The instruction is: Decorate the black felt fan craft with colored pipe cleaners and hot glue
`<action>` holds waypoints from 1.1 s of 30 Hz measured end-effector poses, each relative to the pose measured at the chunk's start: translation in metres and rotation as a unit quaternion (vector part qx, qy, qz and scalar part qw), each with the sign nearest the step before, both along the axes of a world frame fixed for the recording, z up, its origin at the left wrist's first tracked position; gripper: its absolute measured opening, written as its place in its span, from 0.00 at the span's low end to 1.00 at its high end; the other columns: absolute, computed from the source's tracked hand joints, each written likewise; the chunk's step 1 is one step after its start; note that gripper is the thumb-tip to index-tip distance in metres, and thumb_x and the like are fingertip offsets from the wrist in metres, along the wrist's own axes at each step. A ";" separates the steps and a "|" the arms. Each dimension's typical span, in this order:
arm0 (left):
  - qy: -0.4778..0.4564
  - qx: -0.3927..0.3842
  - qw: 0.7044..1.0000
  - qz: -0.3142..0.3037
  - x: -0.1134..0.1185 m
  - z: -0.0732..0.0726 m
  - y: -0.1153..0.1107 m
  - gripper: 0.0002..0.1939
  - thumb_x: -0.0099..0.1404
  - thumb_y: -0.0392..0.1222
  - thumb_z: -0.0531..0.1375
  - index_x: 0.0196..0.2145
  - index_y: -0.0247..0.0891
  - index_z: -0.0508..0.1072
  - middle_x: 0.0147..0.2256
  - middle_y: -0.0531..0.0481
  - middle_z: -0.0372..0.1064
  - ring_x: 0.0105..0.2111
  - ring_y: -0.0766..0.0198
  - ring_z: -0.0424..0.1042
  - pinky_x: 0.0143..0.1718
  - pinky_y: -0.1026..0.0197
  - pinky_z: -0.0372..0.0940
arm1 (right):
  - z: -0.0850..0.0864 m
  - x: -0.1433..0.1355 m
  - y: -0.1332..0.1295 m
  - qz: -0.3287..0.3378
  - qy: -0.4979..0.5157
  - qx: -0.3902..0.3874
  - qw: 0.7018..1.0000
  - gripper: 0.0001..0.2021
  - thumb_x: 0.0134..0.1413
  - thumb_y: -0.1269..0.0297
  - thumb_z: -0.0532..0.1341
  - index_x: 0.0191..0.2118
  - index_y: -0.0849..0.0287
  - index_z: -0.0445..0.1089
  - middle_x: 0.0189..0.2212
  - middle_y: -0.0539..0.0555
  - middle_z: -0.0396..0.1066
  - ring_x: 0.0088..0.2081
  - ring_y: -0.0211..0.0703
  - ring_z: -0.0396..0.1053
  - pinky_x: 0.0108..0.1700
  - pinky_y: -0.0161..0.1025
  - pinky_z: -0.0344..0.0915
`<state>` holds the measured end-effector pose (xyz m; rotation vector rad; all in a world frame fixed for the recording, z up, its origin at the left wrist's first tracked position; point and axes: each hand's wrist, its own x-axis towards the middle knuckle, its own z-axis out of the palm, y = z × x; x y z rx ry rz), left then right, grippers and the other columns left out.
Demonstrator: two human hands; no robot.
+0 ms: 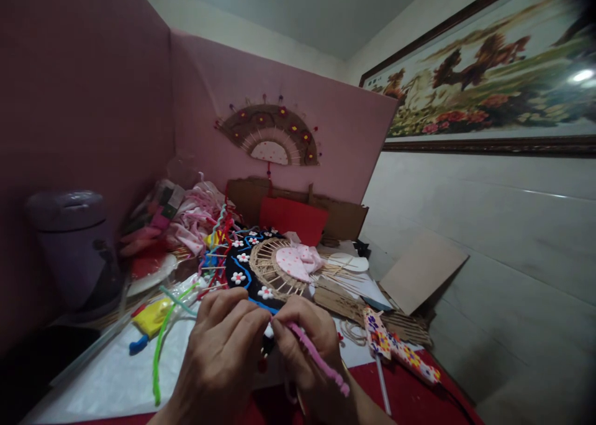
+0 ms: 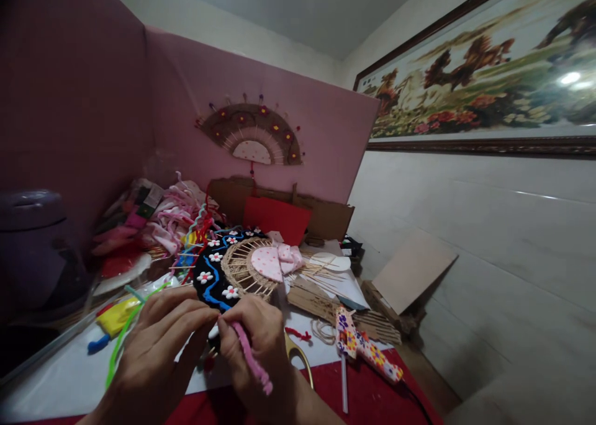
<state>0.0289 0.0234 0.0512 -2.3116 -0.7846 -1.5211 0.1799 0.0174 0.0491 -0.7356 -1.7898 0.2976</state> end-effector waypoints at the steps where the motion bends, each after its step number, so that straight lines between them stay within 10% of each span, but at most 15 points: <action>1: 0.010 0.000 1.000 -0.001 0.000 0.000 0.000 0.10 0.59 0.24 0.57 0.36 0.35 0.70 0.30 0.48 0.71 0.38 0.57 0.64 0.43 0.54 0.56 | -0.001 0.000 0.000 0.004 0.015 -0.037 0.999 0.07 0.58 0.68 0.56 0.29 0.59 0.66 0.24 0.48 0.63 0.27 0.34 0.62 0.30 0.33 0.58; 6: 0.007 -0.036 0.998 -0.041 -0.005 0.000 0.002 0.08 0.61 0.25 0.56 0.33 0.36 0.69 0.28 0.50 0.70 0.37 0.59 0.63 0.42 0.55 0.55 | -0.005 -0.001 -0.002 0.106 0.150 -0.252 0.950 0.10 0.57 0.60 0.59 0.29 0.59 0.65 0.22 0.46 0.61 0.24 0.32 0.60 0.25 0.30 0.57; 12: -0.033 -0.088 0.990 -0.101 -0.004 0.004 0.002 0.09 0.61 0.25 0.57 0.33 0.39 0.68 0.26 0.55 0.69 0.33 0.62 0.62 0.39 0.60 0.58 | -0.007 -0.003 0.001 0.225 0.254 -0.317 0.886 0.10 0.54 0.58 0.61 0.30 0.59 0.66 0.19 0.45 0.60 0.19 0.30 0.59 0.20 0.28 0.56; 33: -0.171 -0.340 0.907 -0.179 -0.011 -0.002 -0.007 0.06 0.65 0.38 0.54 0.31 0.40 0.70 0.30 0.51 0.64 0.31 0.64 0.66 0.30 0.65 0.63 | 0.002 -0.001 -0.005 0.100 0.131 -0.159 0.973 0.08 0.55 0.63 0.61 0.27 0.60 0.69 0.21 0.48 0.64 0.24 0.35 0.61 0.26 0.34 0.57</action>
